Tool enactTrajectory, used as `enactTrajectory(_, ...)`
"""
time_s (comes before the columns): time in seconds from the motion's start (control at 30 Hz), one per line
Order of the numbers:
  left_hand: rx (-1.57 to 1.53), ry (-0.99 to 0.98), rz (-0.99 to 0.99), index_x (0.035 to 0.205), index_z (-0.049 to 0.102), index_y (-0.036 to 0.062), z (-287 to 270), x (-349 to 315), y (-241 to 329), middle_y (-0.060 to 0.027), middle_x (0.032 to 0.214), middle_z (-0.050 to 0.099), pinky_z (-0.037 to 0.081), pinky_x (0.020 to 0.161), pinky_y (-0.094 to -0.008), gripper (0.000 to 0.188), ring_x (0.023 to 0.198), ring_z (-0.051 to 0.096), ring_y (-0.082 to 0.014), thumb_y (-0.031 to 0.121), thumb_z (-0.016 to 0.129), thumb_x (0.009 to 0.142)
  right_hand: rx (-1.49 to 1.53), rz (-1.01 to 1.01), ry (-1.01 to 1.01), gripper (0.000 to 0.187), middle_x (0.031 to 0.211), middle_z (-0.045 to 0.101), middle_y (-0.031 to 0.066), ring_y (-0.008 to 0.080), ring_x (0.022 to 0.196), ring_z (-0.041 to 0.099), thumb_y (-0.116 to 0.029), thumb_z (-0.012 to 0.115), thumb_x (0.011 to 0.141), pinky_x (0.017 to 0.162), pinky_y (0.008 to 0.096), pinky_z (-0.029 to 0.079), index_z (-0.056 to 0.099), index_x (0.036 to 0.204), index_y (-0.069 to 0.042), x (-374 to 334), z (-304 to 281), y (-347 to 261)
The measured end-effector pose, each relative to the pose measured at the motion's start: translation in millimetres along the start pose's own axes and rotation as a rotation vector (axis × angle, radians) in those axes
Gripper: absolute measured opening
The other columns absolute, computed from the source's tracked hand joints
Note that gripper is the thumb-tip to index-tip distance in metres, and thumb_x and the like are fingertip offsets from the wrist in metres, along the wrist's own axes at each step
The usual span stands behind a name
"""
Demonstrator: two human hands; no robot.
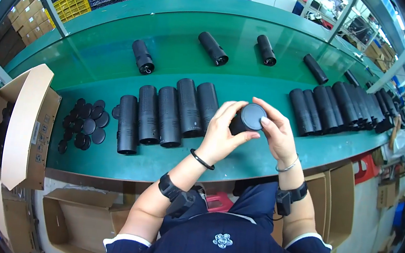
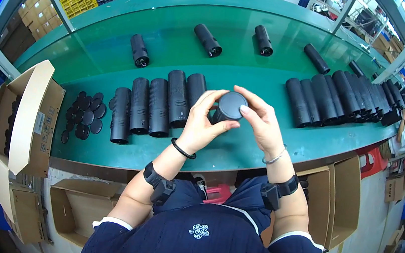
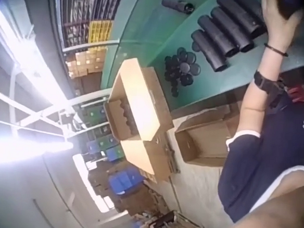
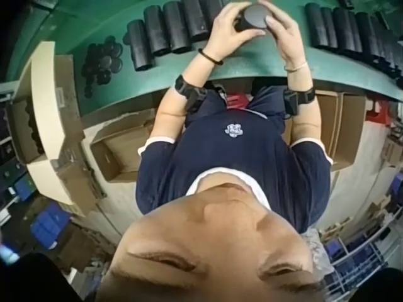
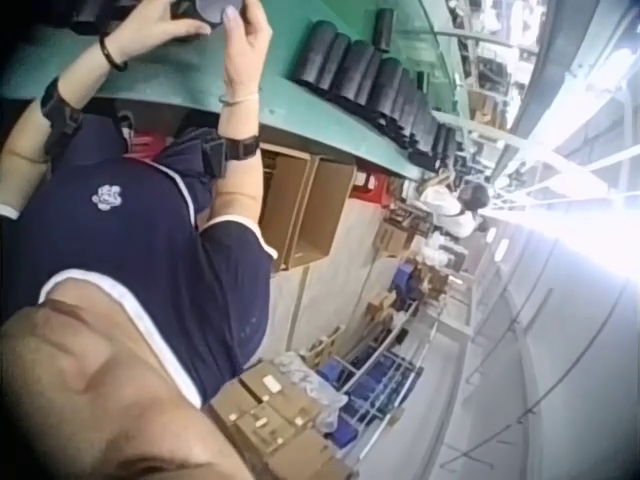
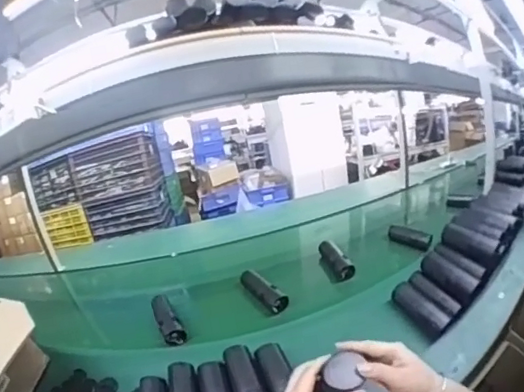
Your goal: The person removes newspaper and black cylinders from a box, places the cylinders on a green table, and fits black caps onto them. After capping the cylinders, the person gathers them and places them back into the box on top of the newspaper.
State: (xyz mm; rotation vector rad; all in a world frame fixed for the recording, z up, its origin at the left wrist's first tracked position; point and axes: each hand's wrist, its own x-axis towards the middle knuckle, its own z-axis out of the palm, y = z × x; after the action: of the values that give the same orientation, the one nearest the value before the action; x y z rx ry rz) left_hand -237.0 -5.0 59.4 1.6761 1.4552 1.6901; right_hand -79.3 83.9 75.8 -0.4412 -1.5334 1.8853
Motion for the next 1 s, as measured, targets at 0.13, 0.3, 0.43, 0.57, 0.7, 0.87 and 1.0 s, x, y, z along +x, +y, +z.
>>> enactTrajectory(0.13, 0.081, 0.036, 0.074, 0.122, 0.045, 0.0027, 9, 5, -14, -0.0124, 0.115, 0.052, 0.045, 0.09, -0.0336, 0.064, 0.107, 0.055, -0.0241, 0.024, 0.08, 0.073, -0.027, -0.111, 0.137, 0.034, 0.12, 0.057, 0.0083, 0.0141, 0.108, 0.056, -0.01, 0.049, 0.094, 0.093, 0.0275, 0.045, 0.053, 0.126, -0.001, 3, 7, 6)
enactTrajectory(0.3, -0.466, -0.14, -0.202, 0.133, 0.033, 0.0025, 11, 5, -10, -0.0126, 0.124, 0.045, 0.038, 0.099, -0.0331, 0.066, 0.117, 0.045, -0.0213, 0.023, 0.07, 0.083, -0.027, -0.086, 0.142, 0.032, 0.12, 0.055, 0.007, 0.0141, 0.108, 0.055, -0.008, 0.049, 0.093, 0.093, 0.0279, 0.045, 0.056, 0.123, 0.0, 1, 9, 4)
enactTrajectory(0.43, -0.729, -0.144, -0.3, 0.137, 0.035, 0.0019, 10, 10, -8, -0.0088, 0.124, 0.047, 0.037, 0.1, -0.0287, 0.056, 0.114, 0.047, -0.0163, 0.012, 0.06, 0.087, -0.036, -0.097, 0.163, 0.034, 0.12, 0.055, 0.0069, 0.0145, 0.111, 0.053, -0.007, 0.05, 0.092, 0.094, 0.0279, 0.043, 0.056, 0.124, 0.001, -1, 15, 3)
enactTrajectory(0.57, -0.67, -0.065, -0.265, 0.13, 0.043, 0.0027, 16, 9, -4, -0.0062, 0.114, 0.05, 0.041, 0.092, -0.0254, 0.047, 0.105, 0.049, -0.0126, 0.006, 0.057, 0.085, -0.119, -0.193, 0.164, 0.034, 0.114, 0.055, 0.006, 0.0139, 0.109, 0.052, -0.004, 0.053, 0.089, 0.095, 0.0256, 0.04, 0.058, 0.123, 0.001, -1, 24, 6)
enactTrajectory(0.7, -0.623, -0.075, -0.286, 0.131, 0.04, 0.005, 19, 10, 1, -0.0054, 0.112, 0.049, 0.042, 0.09, -0.026, 0.05, 0.102, 0.049, -0.0126, 0.009, 0.059, 0.085, 0.062, -0.114, 0.161, 0.036, 0.111, 0.054, 0.0047, 0.0115, 0.101, 0.054, -0.002, 0.056, 0.088, 0.09, 0.0241, 0.043, 0.058, 0.123, -0.001, 4, 15, -1)
enactTrajectory(0.87, -0.071, -0.079, -0.048, 0.132, 0.028, 0.0071, 16, 11, -12, -0.0119, 0.119, 0.046, 0.042, 0.094, -0.0324, 0.071, 0.11, 0.049, -0.0182, 0.018, 0.075, 0.079, 0.117, -0.016, 0.089, 0.041, 0.112, 0.055, 0.0034, 0.0118, 0.1, 0.054, -0.003, 0.058, 0.087, 0.09, 0.025, 0.044, 0.055, 0.128, -0.003, -1, 3, -8)
enactTrajectory(1.0, -0.472, -0.376, -0.266, 0.12, 0.043, 0.002, 13, 29, -5, -0.0078, 0.11, 0.054, 0.045, 0.089, -0.029, 0.056, 0.104, 0.053, -0.0149, 0.022, 0.076, 0.08, -0.335, -0.103, 0.026, 0.048, 0.113, 0.057, 0.0051, 0.011, 0.103, 0.054, -0.002, 0.063, 0.08, 0.09, 0.0248, 0.046, 0.053, 0.127, 0.001, -14, -21, -31)
